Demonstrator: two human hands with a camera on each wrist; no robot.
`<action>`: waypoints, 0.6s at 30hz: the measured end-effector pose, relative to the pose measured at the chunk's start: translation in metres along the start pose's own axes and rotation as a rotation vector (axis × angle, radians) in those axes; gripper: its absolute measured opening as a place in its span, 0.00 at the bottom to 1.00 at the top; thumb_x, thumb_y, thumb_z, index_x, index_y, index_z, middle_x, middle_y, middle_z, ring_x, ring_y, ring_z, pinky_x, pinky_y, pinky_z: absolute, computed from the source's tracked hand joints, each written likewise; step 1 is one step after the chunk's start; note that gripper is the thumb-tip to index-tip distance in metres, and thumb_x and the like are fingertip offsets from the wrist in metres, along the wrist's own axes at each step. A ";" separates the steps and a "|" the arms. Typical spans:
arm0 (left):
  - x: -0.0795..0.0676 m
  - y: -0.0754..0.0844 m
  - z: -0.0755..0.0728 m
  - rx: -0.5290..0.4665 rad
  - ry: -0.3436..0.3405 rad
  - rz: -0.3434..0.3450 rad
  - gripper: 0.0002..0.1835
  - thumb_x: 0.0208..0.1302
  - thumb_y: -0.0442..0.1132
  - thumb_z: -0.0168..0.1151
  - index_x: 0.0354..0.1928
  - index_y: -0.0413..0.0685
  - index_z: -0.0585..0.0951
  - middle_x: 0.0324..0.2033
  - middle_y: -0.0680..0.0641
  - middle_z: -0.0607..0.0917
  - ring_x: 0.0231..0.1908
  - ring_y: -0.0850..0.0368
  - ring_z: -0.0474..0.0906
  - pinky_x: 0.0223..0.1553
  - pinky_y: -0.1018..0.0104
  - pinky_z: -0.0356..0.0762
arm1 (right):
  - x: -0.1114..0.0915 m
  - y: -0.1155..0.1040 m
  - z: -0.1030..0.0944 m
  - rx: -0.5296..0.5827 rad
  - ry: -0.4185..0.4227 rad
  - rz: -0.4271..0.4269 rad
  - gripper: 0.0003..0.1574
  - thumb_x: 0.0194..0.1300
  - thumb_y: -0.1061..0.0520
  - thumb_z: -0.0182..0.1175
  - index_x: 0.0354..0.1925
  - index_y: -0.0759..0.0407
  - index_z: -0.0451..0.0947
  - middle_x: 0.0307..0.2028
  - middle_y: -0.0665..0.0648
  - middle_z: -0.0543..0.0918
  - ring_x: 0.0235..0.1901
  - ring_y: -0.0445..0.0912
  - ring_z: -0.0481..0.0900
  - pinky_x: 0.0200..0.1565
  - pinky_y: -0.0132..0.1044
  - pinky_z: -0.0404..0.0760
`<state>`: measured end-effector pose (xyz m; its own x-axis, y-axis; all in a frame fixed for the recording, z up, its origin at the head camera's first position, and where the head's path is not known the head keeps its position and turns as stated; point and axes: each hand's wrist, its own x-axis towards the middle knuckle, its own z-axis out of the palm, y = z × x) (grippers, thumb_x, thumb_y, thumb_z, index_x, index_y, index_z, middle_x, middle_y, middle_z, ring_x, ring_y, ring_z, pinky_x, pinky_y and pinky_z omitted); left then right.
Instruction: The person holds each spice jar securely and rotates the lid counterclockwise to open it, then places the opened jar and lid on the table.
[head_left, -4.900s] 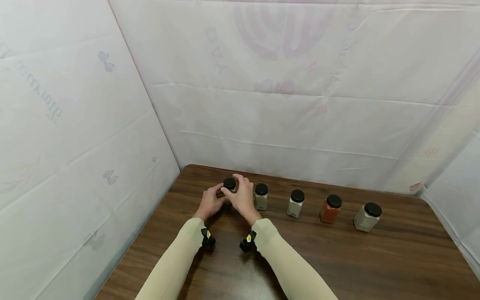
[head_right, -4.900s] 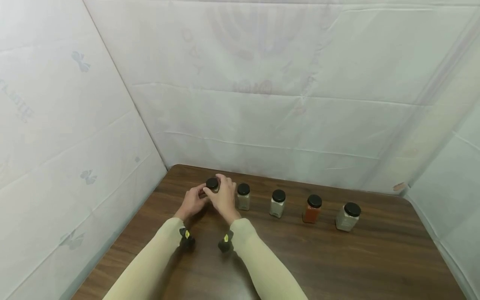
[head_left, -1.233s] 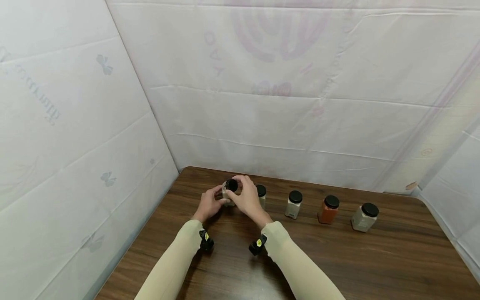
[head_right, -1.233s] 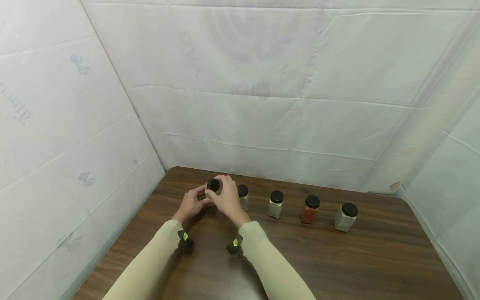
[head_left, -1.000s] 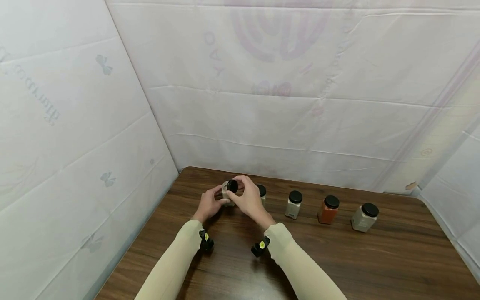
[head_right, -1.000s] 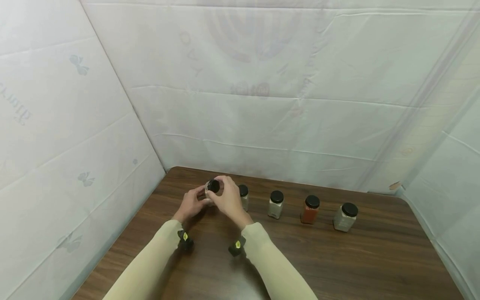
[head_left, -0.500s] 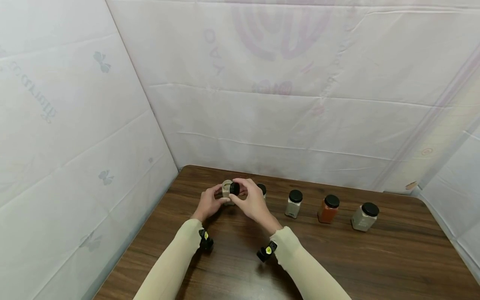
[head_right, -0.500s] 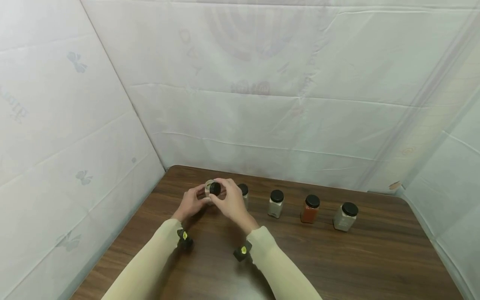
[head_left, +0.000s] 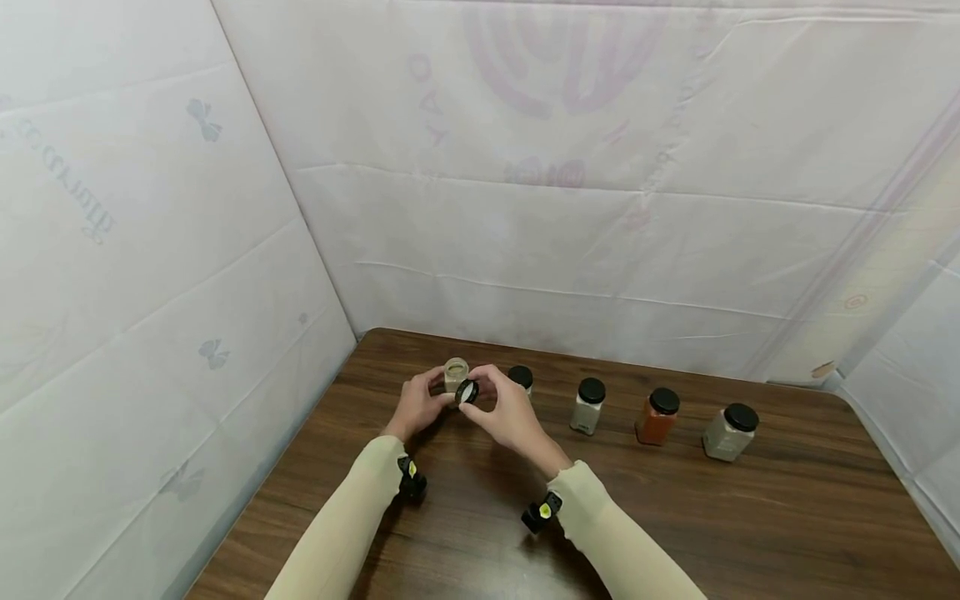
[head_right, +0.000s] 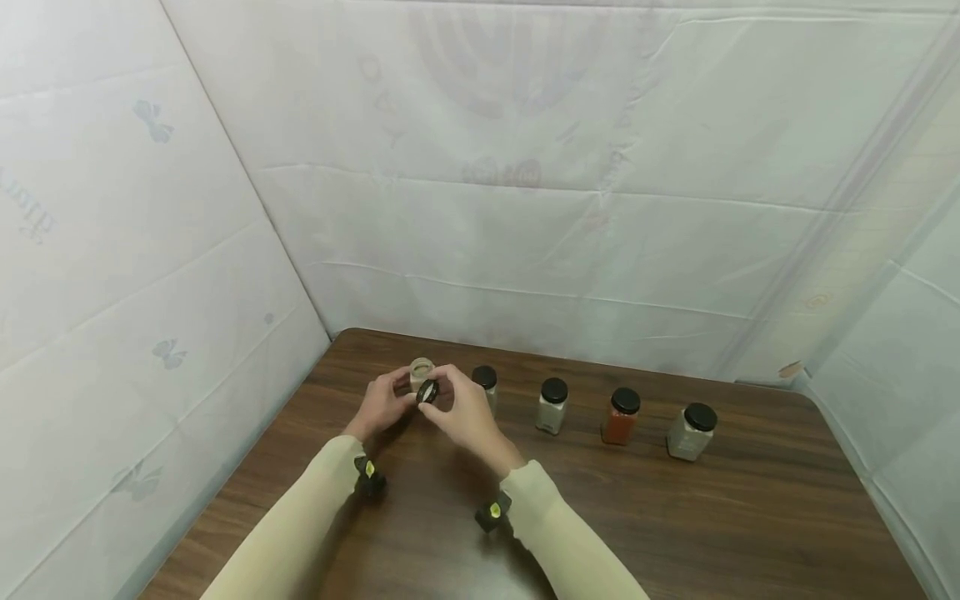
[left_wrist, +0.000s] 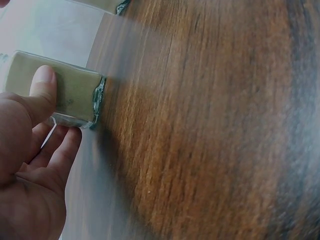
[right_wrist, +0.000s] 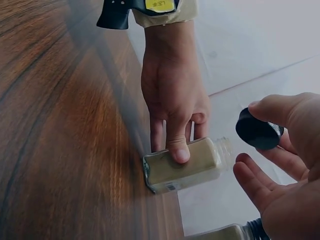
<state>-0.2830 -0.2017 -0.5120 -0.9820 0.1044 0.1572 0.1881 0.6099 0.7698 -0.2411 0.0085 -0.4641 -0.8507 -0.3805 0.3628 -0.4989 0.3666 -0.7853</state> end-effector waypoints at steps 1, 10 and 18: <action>0.000 0.000 0.000 -0.002 -0.001 -0.006 0.28 0.66 0.37 0.72 0.67 0.43 0.78 0.58 0.40 0.84 0.61 0.43 0.80 0.61 0.46 0.77 | -0.001 0.001 0.000 -0.003 -0.006 0.004 0.25 0.65 0.58 0.72 0.58 0.55 0.76 0.51 0.52 0.84 0.49 0.46 0.85 0.53 0.43 0.84; 0.001 -0.001 0.000 -0.013 -0.002 -0.014 0.28 0.66 0.36 0.72 0.67 0.42 0.78 0.59 0.39 0.84 0.61 0.43 0.80 0.61 0.46 0.77 | -0.006 0.007 0.001 -0.067 -0.076 0.026 0.21 0.64 0.54 0.74 0.54 0.51 0.79 0.44 0.48 0.84 0.40 0.41 0.82 0.44 0.37 0.82; 0.002 -0.002 0.002 0.011 0.013 0.018 0.29 0.62 0.38 0.75 0.65 0.43 0.79 0.54 0.42 0.87 0.58 0.44 0.82 0.63 0.45 0.74 | -0.009 0.013 0.002 -0.131 -0.198 0.051 0.20 0.64 0.53 0.74 0.53 0.52 0.80 0.45 0.49 0.86 0.42 0.42 0.83 0.45 0.39 0.83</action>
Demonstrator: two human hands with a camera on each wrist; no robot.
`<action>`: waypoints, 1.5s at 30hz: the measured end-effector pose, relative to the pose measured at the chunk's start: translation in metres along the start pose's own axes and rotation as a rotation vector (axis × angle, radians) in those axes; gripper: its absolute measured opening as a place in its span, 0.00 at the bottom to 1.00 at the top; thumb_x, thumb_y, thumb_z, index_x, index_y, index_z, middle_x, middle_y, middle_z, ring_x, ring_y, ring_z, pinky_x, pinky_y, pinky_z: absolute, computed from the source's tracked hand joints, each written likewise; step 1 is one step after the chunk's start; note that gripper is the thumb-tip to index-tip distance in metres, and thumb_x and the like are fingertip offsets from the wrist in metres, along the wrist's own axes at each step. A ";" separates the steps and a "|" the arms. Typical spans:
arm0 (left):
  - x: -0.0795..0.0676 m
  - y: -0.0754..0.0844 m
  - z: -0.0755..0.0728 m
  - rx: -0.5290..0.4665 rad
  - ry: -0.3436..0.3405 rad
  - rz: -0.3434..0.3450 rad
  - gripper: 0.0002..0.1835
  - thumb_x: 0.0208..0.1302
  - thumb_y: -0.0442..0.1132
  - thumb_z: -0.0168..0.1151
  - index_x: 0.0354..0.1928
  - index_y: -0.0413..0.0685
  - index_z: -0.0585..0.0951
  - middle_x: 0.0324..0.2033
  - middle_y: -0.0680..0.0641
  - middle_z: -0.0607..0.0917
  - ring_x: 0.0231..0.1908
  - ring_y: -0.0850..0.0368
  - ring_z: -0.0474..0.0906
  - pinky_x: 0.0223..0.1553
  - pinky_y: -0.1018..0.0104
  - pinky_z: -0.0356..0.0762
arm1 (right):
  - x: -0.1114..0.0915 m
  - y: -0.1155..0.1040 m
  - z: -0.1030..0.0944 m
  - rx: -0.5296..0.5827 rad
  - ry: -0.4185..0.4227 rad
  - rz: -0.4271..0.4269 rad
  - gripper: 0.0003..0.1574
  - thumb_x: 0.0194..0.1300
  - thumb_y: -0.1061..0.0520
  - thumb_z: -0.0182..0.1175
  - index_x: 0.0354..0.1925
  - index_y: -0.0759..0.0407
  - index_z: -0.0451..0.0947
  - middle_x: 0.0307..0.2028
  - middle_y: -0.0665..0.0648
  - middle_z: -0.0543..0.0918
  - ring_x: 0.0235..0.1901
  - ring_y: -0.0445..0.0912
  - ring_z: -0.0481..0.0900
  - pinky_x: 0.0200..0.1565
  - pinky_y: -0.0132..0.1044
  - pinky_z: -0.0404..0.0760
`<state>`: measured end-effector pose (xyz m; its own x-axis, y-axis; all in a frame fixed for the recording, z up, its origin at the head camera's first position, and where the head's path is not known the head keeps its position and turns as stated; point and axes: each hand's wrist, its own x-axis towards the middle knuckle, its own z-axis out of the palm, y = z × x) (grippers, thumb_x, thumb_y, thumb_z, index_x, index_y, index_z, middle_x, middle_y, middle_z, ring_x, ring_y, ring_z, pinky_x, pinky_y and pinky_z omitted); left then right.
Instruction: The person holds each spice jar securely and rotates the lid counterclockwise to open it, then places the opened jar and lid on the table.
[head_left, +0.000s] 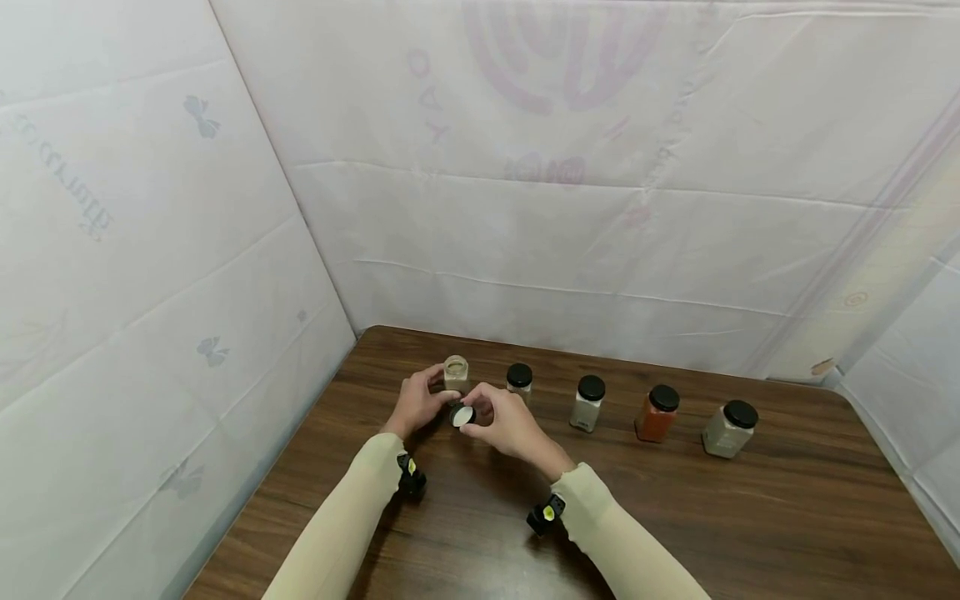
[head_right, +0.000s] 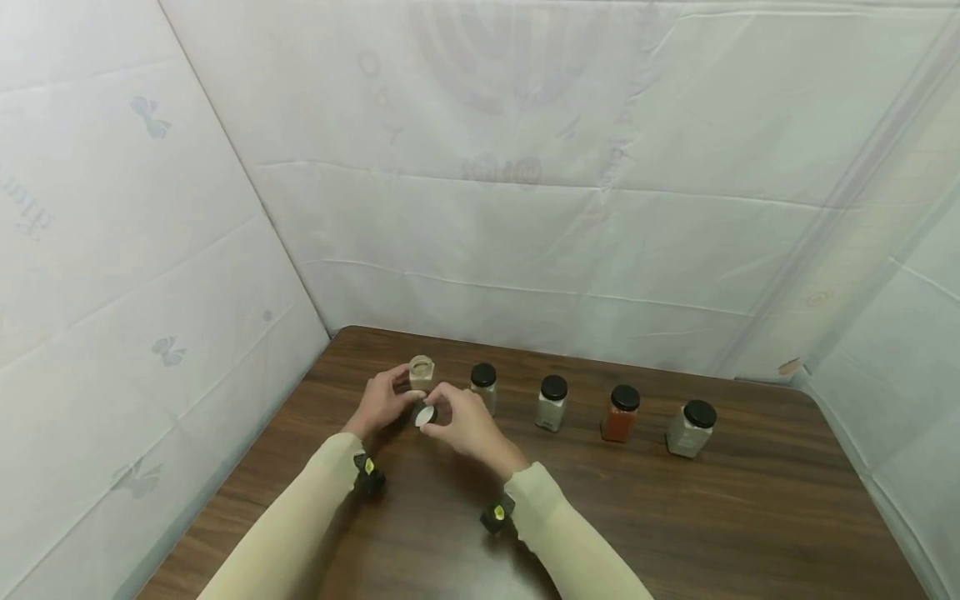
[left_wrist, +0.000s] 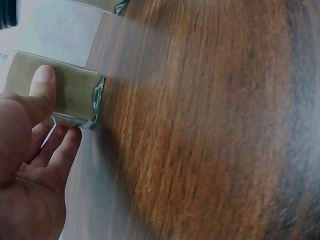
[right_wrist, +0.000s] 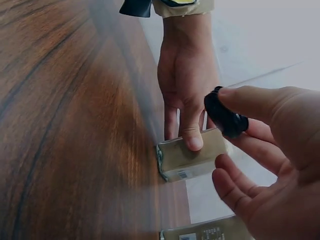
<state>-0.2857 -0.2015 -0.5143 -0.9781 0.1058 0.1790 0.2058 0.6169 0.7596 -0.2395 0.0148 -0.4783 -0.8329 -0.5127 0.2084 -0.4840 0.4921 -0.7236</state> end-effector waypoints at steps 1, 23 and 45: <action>0.000 0.000 0.000 0.005 0.002 0.002 0.29 0.62 0.39 0.75 0.65 0.43 0.79 0.54 0.42 0.87 0.58 0.44 0.82 0.63 0.45 0.74 | 0.000 0.001 0.001 -0.003 -0.017 0.006 0.20 0.64 0.53 0.74 0.52 0.51 0.81 0.46 0.48 0.86 0.44 0.42 0.84 0.46 0.39 0.84; -0.002 0.000 -0.002 -0.005 -0.020 0.026 0.30 0.64 0.39 0.74 0.66 0.40 0.78 0.57 0.38 0.85 0.59 0.41 0.81 0.62 0.42 0.75 | -0.003 0.014 0.024 -0.159 -0.186 0.007 0.21 0.63 0.50 0.75 0.53 0.47 0.82 0.50 0.45 0.84 0.54 0.50 0.79 0.57 0.48 0.78; 0.001 0.001 -0.004 -0.006 -0.039 -0.013 0.32 0.64 0.40 0.74 0.68 0.40 0.76 0.59 0.37 0.84 0.62 0.41 0.79 0.65 0.43 0.72 | 0.001 0.009 0.035 -0.306 -0.251 0.025 0.29 0.62 0.50 0.75 0.60 0.52 0.83 0.58 0.53 0.82 0.55 0.53 0.76 0.56 0.45 0.79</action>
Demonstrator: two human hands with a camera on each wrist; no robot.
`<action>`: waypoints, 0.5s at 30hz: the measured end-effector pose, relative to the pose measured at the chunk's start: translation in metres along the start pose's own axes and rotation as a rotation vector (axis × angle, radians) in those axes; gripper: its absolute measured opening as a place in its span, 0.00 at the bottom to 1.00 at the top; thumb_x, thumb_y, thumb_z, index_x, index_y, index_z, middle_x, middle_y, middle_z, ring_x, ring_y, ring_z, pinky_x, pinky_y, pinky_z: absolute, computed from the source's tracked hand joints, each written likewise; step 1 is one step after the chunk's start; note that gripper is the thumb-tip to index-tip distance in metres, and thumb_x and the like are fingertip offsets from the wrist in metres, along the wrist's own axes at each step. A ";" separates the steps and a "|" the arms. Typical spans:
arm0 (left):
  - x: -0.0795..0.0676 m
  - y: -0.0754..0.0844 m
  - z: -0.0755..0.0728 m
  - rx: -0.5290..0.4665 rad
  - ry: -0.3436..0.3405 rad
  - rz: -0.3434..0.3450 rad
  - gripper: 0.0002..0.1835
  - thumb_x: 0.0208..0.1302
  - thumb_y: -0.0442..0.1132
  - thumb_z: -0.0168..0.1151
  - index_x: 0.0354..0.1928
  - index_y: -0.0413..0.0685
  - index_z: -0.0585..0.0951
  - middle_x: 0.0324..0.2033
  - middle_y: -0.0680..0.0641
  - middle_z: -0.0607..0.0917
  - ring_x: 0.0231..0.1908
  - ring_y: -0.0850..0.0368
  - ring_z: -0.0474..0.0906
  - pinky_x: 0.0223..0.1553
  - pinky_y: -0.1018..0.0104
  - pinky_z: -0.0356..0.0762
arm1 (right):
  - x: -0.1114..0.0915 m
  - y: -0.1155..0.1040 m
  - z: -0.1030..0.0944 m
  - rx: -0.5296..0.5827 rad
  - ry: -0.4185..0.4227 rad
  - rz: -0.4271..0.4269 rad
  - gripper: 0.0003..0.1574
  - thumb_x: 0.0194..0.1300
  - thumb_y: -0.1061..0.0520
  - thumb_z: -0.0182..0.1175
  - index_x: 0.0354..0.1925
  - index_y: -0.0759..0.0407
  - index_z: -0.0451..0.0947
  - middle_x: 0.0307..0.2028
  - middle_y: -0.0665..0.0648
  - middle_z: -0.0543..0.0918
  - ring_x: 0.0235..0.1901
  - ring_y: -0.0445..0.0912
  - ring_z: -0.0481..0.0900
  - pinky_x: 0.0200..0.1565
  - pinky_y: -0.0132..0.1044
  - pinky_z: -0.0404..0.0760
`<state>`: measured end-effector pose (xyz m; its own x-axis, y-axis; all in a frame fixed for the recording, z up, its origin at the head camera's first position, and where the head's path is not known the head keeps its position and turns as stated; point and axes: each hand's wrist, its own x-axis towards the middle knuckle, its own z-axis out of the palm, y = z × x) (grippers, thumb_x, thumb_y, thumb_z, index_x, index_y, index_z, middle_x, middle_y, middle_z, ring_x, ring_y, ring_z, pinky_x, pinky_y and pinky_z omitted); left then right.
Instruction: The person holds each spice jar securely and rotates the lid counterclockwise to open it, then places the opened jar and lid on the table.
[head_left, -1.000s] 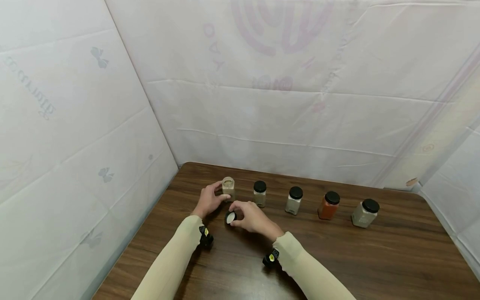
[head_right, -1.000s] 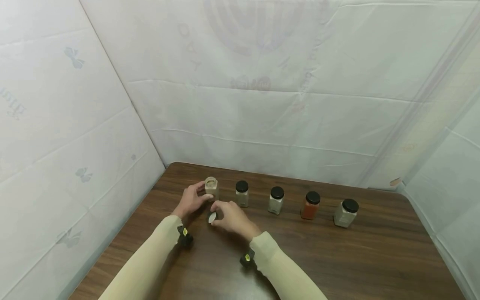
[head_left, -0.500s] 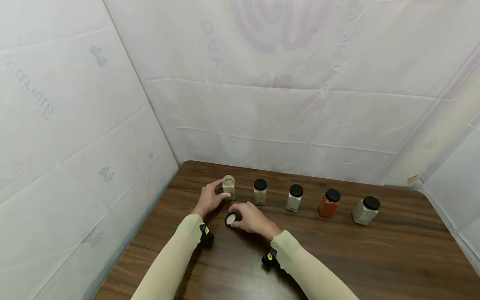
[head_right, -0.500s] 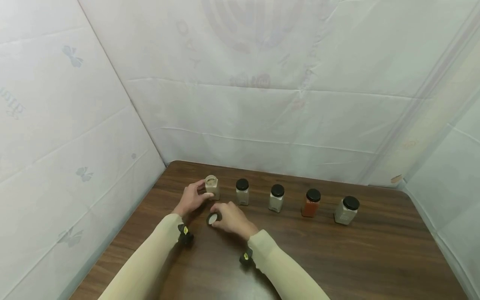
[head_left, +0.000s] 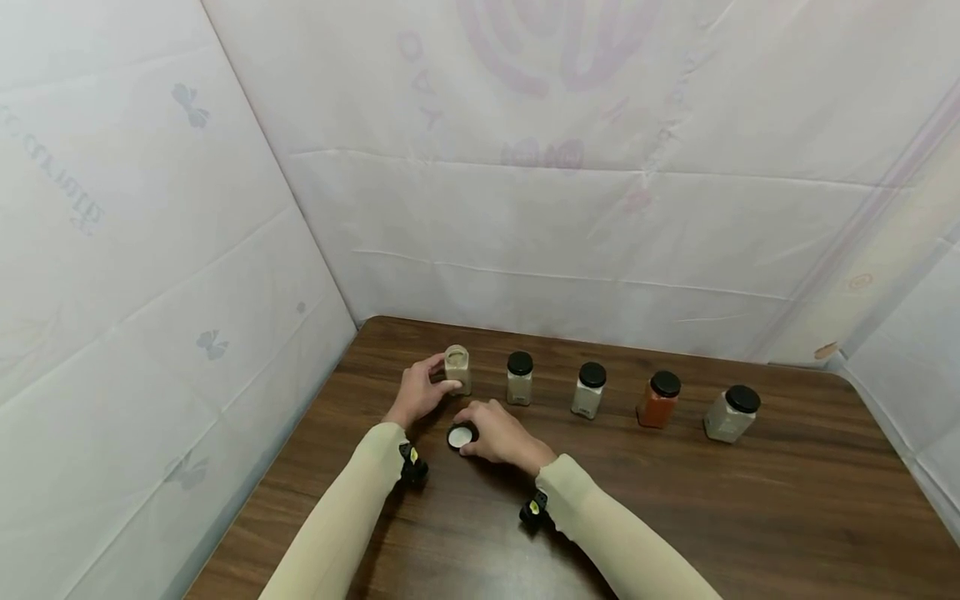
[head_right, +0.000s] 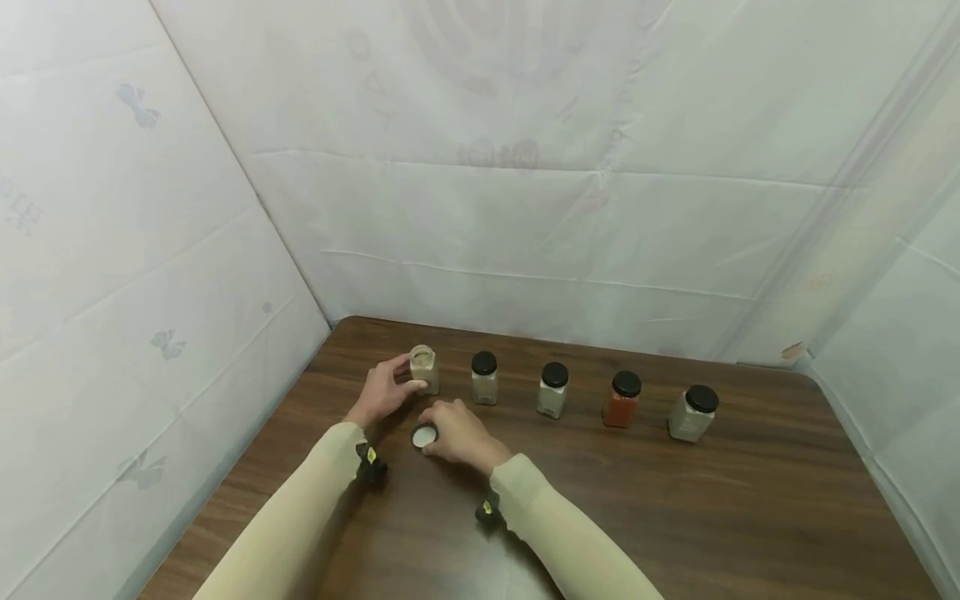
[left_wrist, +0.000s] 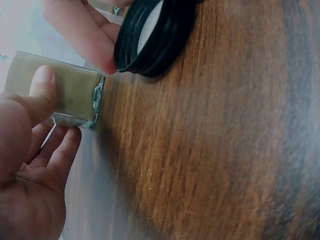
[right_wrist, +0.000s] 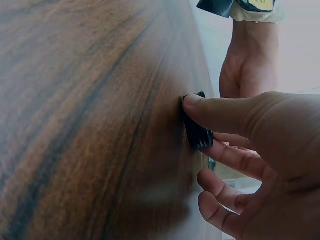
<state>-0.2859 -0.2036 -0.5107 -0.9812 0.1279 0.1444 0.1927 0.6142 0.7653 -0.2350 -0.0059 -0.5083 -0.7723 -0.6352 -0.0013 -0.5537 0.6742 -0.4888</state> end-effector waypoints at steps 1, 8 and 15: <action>0.000 0.000 0.000 -0.001 0.000 0.000 0.32 0.64 0.40 0.74 0.68 0.40 0.76 0.59 0.37 0.84 0.62 0.41 0.79 0.65 0.43 0.72 | 0.001 0.000 0.000 -0.003 0.003 -0.001 0.29 0.62 0.50 0.76 0.60 0.53 0.83 0.57 0.53 0.82 0.55 0.53 0.76 0.56 0.45 0.79; 0.001 0.001 0.001 0.005 0.004 -0.006 0.32 0.64 0.40 0.74 0.68 0.41 0.77 0.58 0.38 0.84 0.62 0.41 0.78 0.66 0.43 0.70 | 0.003 0.001 0.001 0.005 0.001 -0.003 0.29 0.62 0.51 0.76 0.60 0.54 0.83 0.58 0.53 0.82 0.56 0.53 0.76 0.57 0.45 0.78; 0.000 0.002 0.001 0.010 -0.002 -0.010 0.31 0.64 0.39 0.74 0.68 0.40 0.76 0.58 0.38 0.84 0.62 0.41 0.78 0.66 0.42 0.70 | 0.002 0.002 0.002 0.011 -0.009 -0.003 0.29 0.62 0.51 0.76 0.60 0.54 0.82 0.58 0.53 0.82 0.56 0.53 0.75 0.57 0.44 0.78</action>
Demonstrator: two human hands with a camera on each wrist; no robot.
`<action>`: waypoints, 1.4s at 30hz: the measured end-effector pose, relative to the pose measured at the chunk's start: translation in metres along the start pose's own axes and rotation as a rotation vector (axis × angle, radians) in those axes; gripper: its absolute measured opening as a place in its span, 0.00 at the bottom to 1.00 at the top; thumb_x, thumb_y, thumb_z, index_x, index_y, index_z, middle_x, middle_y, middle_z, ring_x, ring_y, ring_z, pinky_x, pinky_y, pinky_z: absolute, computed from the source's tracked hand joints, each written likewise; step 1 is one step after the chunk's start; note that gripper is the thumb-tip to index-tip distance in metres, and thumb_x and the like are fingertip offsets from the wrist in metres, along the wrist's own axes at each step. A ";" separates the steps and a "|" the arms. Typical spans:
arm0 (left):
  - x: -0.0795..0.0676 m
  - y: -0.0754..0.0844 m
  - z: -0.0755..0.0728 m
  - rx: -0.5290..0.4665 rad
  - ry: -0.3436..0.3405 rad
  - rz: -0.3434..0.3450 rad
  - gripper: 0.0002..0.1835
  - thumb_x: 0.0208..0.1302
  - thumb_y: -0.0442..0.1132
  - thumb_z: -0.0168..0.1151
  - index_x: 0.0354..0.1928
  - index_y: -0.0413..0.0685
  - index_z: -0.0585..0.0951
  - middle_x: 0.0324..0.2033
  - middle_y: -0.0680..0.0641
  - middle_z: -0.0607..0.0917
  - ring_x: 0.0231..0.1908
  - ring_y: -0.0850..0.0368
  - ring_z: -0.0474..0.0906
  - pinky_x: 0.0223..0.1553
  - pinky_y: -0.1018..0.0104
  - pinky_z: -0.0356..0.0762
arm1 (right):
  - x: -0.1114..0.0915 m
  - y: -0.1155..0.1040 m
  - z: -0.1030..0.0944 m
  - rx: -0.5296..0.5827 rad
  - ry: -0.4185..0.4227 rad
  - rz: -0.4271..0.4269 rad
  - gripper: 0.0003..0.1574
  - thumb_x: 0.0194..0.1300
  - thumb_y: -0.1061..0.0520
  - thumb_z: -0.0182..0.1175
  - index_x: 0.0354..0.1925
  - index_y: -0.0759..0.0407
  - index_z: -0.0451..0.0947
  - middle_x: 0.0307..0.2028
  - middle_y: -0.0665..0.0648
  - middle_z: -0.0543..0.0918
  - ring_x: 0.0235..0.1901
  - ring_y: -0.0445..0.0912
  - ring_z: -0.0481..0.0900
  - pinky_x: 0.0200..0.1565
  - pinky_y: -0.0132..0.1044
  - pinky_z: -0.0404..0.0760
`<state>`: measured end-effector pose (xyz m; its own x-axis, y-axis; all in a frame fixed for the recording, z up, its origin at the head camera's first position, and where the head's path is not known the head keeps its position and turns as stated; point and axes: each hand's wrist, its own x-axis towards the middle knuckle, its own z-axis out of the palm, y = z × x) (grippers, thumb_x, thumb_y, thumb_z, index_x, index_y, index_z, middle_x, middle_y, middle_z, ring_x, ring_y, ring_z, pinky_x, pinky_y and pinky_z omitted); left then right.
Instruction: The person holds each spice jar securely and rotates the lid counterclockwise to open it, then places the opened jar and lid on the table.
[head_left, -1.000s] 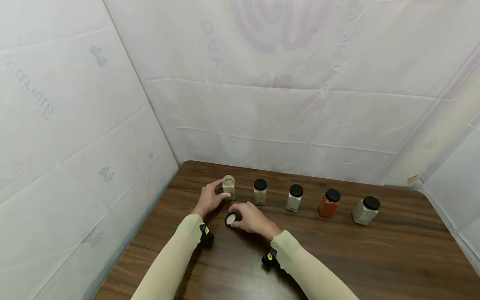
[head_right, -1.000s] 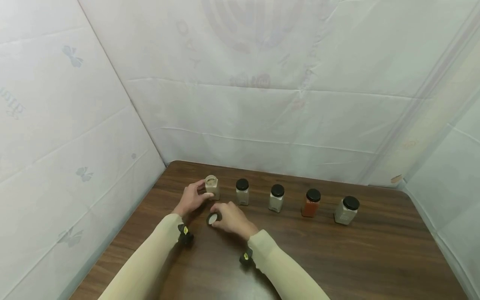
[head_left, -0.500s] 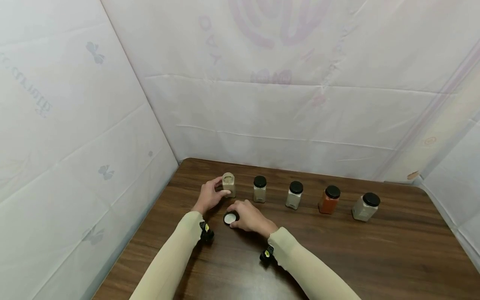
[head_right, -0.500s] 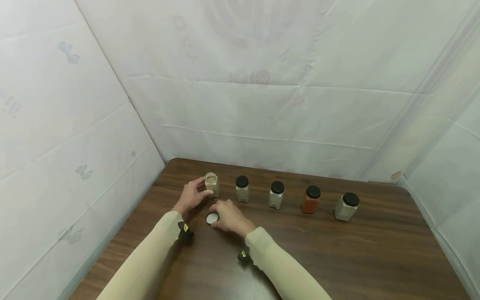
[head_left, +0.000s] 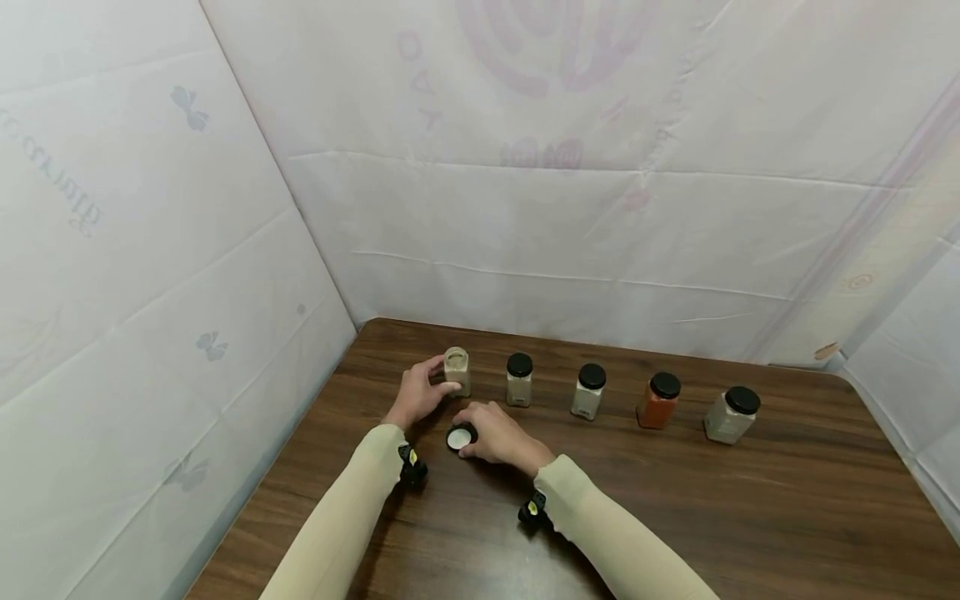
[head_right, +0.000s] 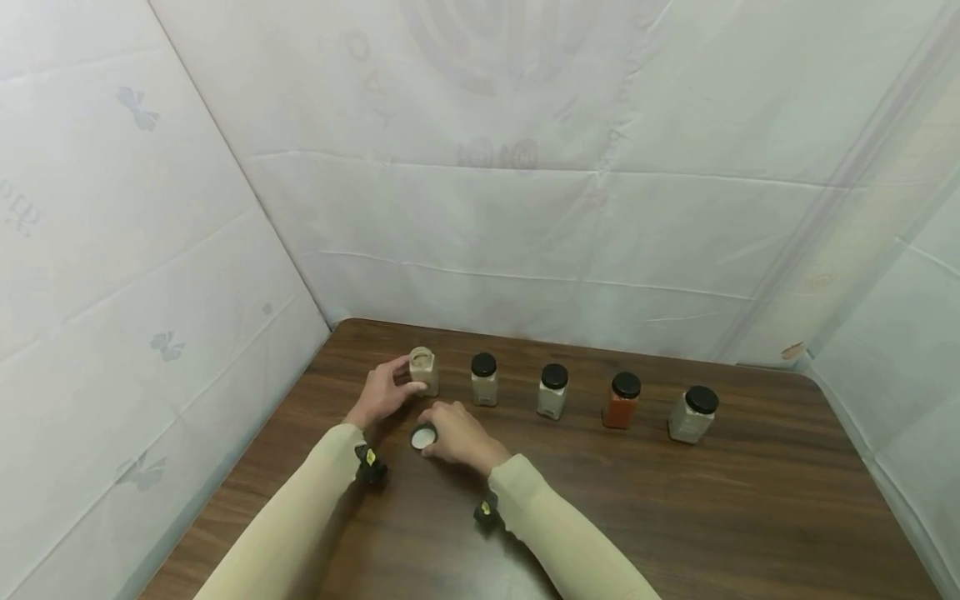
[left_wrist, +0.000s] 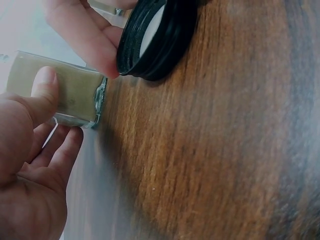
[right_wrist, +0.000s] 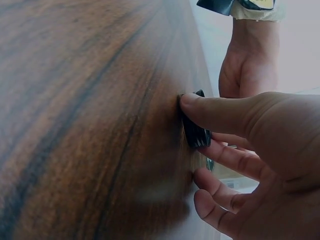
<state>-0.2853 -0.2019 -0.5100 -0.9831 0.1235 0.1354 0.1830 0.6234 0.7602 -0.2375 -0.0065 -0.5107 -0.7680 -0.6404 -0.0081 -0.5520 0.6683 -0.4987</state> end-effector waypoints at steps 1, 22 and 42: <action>0.000 0.000 0.000 -0.002 -0.003 -0.003 0.32 0.64 0.39 0.74 0.68 0.40 0.76 0.59 0.38 0.84 0.62 0.41 0.78 0.66 0.42 0.70 | 0.000 0.000 0.000 0.003 -0.002 0.001 0.29 0.62 0.51 0.76 0.60 0.54 0.82 0.58 0.53 0.81 0.56 0.53 0.75 0.57 0.44 0.78; 0.001 0.001 -0.001 0.030 -0.023 -0.011 0.32 0.65 0.38 0.73 0.69 0.40 0.75 0.60 0.38 0.83 0.63 0.41 0.77 0.67 0.42 0.69 | 0.001 0.000 0.000 0.001 -0.015 0.005 0.30 0.62 0.50 0.76 0.61 0.53 0.82 0.59 0.53 0.81 0.56 0.52 0.76 0.56 0.43 0.79; -0.002 0.006 -0.009 0.009 -0.076 -0.009 0.32 0.67 0.36 0.71 0.71 0.40 0.72 0.63 0.35 0.79 0.64 0.40 0.77 0.60 0.50 0.78 | -0.007 -0.008 -0.012 -0.033 0.018 -0.004 0.33 0.65 0.44 0.73 0.65 0.48 0.79 0.60 0.52 0.78 0.54 0.49 0.74 0.51 0.43 0.79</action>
<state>-0.2827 -0.2056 -0.5002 -0.9811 0.1763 0.0794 0.1747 0.6320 0.7551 -0.2318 -0.0024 -0.4959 -0.7715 -0.6362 0.0099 -0.5653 0.6782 -0.4696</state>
